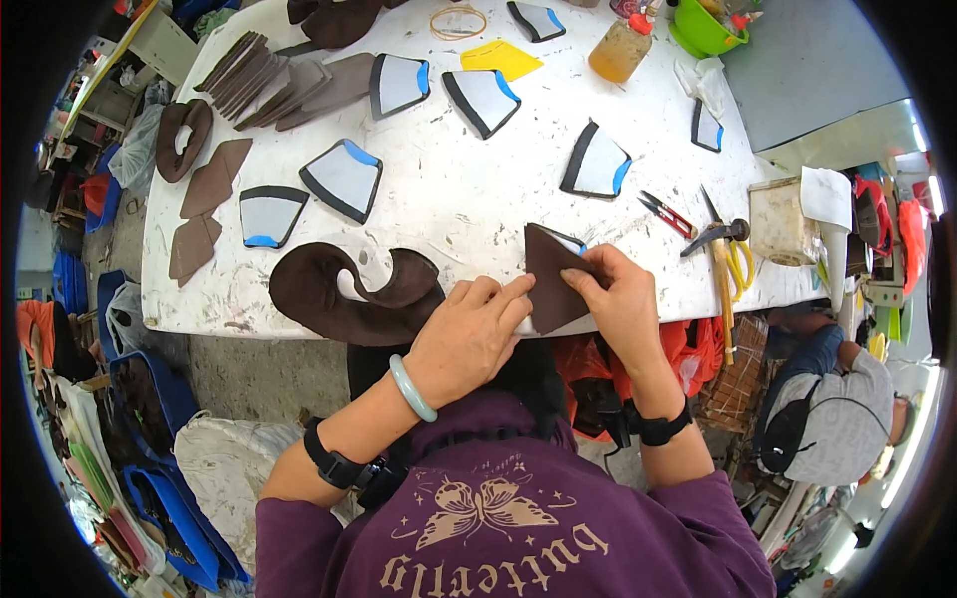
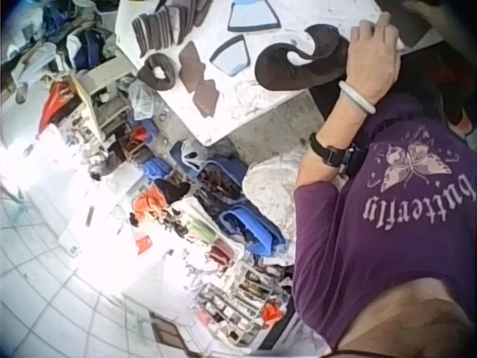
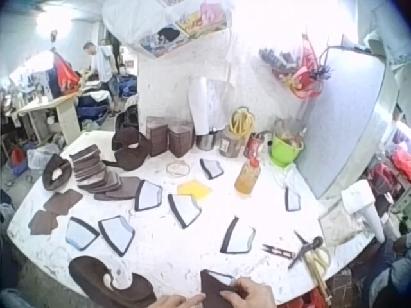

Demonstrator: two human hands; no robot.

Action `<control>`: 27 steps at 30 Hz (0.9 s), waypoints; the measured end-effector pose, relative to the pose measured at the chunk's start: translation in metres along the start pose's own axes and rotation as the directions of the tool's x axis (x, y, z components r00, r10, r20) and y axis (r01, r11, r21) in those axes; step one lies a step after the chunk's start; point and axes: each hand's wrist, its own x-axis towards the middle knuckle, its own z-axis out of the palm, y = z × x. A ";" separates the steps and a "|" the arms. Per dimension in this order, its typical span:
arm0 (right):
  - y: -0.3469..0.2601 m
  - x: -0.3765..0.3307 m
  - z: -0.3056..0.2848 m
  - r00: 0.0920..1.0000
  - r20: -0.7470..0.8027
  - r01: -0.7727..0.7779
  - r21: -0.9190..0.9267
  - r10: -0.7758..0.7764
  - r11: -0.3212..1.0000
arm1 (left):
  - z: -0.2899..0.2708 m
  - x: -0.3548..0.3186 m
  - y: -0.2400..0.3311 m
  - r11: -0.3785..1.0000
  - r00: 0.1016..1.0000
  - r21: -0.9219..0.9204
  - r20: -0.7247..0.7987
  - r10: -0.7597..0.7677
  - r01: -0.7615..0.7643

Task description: Inspecting and organizing brown leather shoe upper components in a factory setting.

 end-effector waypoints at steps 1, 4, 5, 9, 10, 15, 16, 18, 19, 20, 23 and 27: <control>0.000 -0.002 -0.002 1.000 0.014 -0.012 -0.053 0.013 0.999 | 0.000 0.001 0.000 1.000 1.000 0.006 -0.018 0.001 -0.001; 0.000 -0.002 0.000 1.000 -0.005 -0.013 -0.085 0.012 0.996 | 0.001 0.005 0.000 1.000 0.997 0.006 -0.075 -0.006 0.006; 0.000 -0.001 0.001 0.999 -0.024 -0.030 -0.045 0.029 0.999 | 0.002 0.006 0.001 1.000 0.994 -0.005 -0.112 -0.016 0.015; 0.004 0.001 0.002 0.999 -0.031 -0.026 -0.071 0.023 0.997 | 0.005 0.008 0.001 1.000 0.992 0.011 -0.127 -0.020 0.021; 0.005 0.002 0.001 0.999 -0.020 -0.030 -0.076 0.028 0.997 | 0.005 0.009 0.001 1.000 0.990 0.009 -0.137 -0.016 0.018; 0.008 0.004 0.000 0.999 0.000 -0.041 -0.082 0.041 0.996 | 0.007 0.010 0.001 1.000 0.987 -0.010 -0.156 -0.028 0.026; 0.007 0.005 0.000 0.999 -0.002 -0.038 -0.092 0.038 0.995 | 0.008 0.010 0.001 0.999 0.987 -0.020 -0.158 -0.033 0.030; 0.006 0.006 0.000 0.999 -0.003 -0.034 -0.103 0.034 0.994 | 0.008 0.010 0.001 0.999 0.986 -0.030 -0.162 -0.039 0.035; 0.006 0.006 0.000 0.999 -0.003 -0.033 -0.115 0.033 0.993 | 0.009 0.010 0.002 0.999 0.986 -0.032 -0.162 -0.042 0.037; 0.005 0.006 0.000 0.999 0.004 -0.037 -0.107 0.037 0.994 | 0.009 0.009 0.002 0.999 0.986 -0.033 -0.161 -0.045 0.040; 0.003 0.007 0.000 0.997 0.022 -0.065 -0.117 0.068 0.991 | 0.009 0.009 0.002 0.999 0.984 -0.033 -0.173 -0.035 0.030; -0.001 0.008 -0.001 0.998 0.016 -0.050 -0.152 0.053 0.987 | 0.010 0.012 0.002 0.998 0.985 -0.050 -0.170 -0.039 0.031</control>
